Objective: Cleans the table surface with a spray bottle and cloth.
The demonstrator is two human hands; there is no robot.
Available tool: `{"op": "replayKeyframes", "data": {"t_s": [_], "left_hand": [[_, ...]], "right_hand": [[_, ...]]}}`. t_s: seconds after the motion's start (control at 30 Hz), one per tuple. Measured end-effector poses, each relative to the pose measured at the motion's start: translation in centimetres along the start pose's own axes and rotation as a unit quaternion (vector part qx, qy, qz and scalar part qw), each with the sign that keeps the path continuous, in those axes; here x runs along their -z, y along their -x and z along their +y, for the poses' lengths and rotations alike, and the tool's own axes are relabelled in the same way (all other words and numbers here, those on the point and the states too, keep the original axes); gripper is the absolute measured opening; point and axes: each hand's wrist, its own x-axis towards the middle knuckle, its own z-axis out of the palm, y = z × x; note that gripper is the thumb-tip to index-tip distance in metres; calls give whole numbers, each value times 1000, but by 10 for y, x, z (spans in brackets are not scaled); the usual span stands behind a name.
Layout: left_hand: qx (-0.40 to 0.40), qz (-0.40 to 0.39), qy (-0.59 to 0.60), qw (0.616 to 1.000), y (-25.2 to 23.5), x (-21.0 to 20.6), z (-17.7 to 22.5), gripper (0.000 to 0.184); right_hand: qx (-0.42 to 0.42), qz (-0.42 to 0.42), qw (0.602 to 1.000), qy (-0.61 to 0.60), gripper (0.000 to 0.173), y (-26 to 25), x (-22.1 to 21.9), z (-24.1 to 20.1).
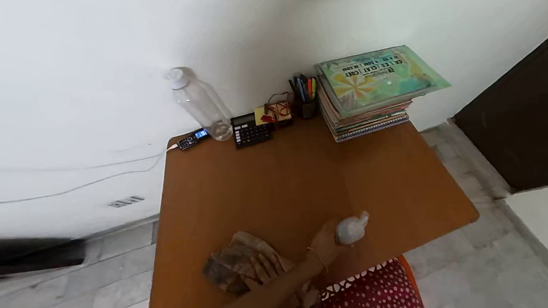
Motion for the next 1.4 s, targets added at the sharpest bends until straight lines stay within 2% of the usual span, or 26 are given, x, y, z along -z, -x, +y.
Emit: {"op": "replayKeyframes", "data": {"t_s": [0.03,0.07,0.1,0.17,0.2,0.27,0.37,0.43,0.5,0.6,0.67,0.73,0.83,0.93,1.03,1.13,1.23,1.4], "left_hand": [[-2,19,14,1000,0,3,3,73],[-11,49,38,998,0,5,4,72],[-25,81,68,994,2,9,4,72],[-44,117,118,985,10,22,7,76],[-49,129,130,982,17,32,9,78],[-34,152,133,979,30,53,11,79],[8,197,94,976,53,81,4,76],[29,235,88,968,63,94,-21,75],[48,270,107,956,72,100,-47,78],[57,320,111,939,84,101,-80,78],[74,332,118,933,91,100,-93,78],[88,336,123,929,93,97,-99,76],[117,351,136,919,95,88,-104,77],[133,362,132,913,98,81,-114,83],[92,385,108,912,113,85,-105,83],[53,390,72,916,134,99,-87,64],[24,368,28,929,146,113,-75,47],[39,308,-13,950,150,126,-70,36]], "right_hand": [[-14,-24,999,19,41,-10,4,8],[-14,-12,999,32,43,-21,4,20],[6,44,998,45,45,-34,-3,38],[78,222,968,89,43,-61,-20,88],[75,238,963,103,46,-64,-11,108],[35,289,951,106,46,-59,18,147],[-83,341,929,118,53,-26,89,202],[-148,402,896,118,53,-5,132,247],[-178,489,846,112,50,11,168,294],[-201,551,806,83,51,24,203,330],[-199,581,787,59,51,9,207,332],[-181,590,785,54,51,-13,198,307],[-119,550,822,86,47,-52,161,244],[-40,453,881,130,48,-92,120,179],[68,413,889,183,46,-127,97,149],[101,399,887,207,44,-138,102,152],[102,423,871,228,44,-130,120,177],[36,488,845,214,44,-93,164,238]]}}
